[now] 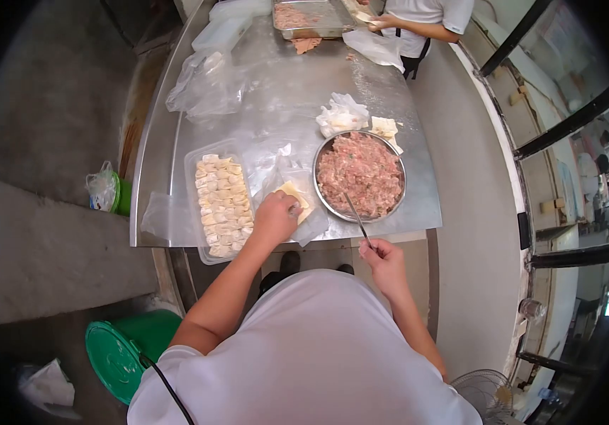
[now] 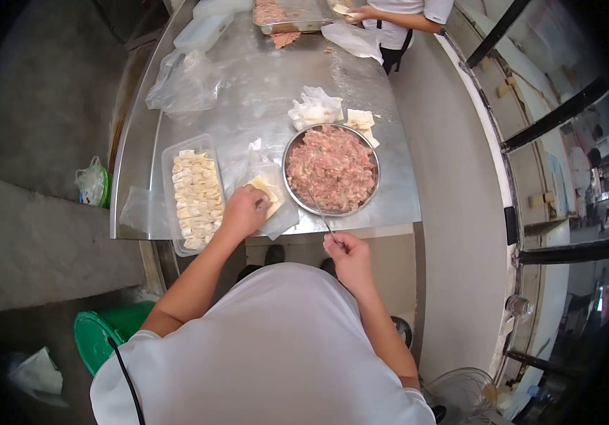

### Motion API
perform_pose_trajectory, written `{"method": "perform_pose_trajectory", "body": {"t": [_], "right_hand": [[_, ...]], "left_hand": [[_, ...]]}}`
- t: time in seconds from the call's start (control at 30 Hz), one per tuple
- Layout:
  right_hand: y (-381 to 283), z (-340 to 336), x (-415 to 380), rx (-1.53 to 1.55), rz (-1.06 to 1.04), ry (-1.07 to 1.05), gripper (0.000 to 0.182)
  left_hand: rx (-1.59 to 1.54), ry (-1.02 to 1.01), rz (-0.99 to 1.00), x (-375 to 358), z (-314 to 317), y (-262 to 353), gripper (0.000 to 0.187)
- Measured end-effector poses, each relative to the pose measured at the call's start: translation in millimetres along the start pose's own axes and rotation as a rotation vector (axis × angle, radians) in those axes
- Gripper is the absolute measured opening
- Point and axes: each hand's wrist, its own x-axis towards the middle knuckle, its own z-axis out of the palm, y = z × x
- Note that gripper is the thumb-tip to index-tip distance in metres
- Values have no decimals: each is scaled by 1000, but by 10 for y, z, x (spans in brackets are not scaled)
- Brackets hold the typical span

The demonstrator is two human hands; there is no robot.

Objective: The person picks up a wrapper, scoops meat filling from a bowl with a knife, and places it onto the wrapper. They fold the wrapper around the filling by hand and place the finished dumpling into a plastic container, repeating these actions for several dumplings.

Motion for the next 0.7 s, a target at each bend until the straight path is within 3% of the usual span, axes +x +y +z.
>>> {"method": "perform_pose_trajectory", "body": {"t": [0.07, 0.2, 0.3, 0.37, 0.4, 0.5, 0.7], "right_hand": [[18, -152, 6, 10, -24, 20, 15], [38, -515, 101, -153, -188, 160, 16], [-301, -736, 195, -645, -440, 156, 21], [-527, -745, 253, -960, -453, 41, 25], [-601, -714, 303, -1116, -458, -18, 27], [-702, -486, 545, -1409, -300, -144, 24], [-679, -183, 699, -1467, -206, -267, 21]], "left_hand": [[-68, 23, -32, 14, 23, -29, 13], [-497, 220, -347, 48, 46, -152, 15], [-1038, 358, -523, 62, -28, -104, 23], [-1548, 394, -620, 63, -194, 70, 28], [-1648, 358, -707, 40, -275, 226, 35], [-1629, 281, -789, -24, -265, 356, 38], [-1813, 220, -815, -256, -257, 336, 41]]}}
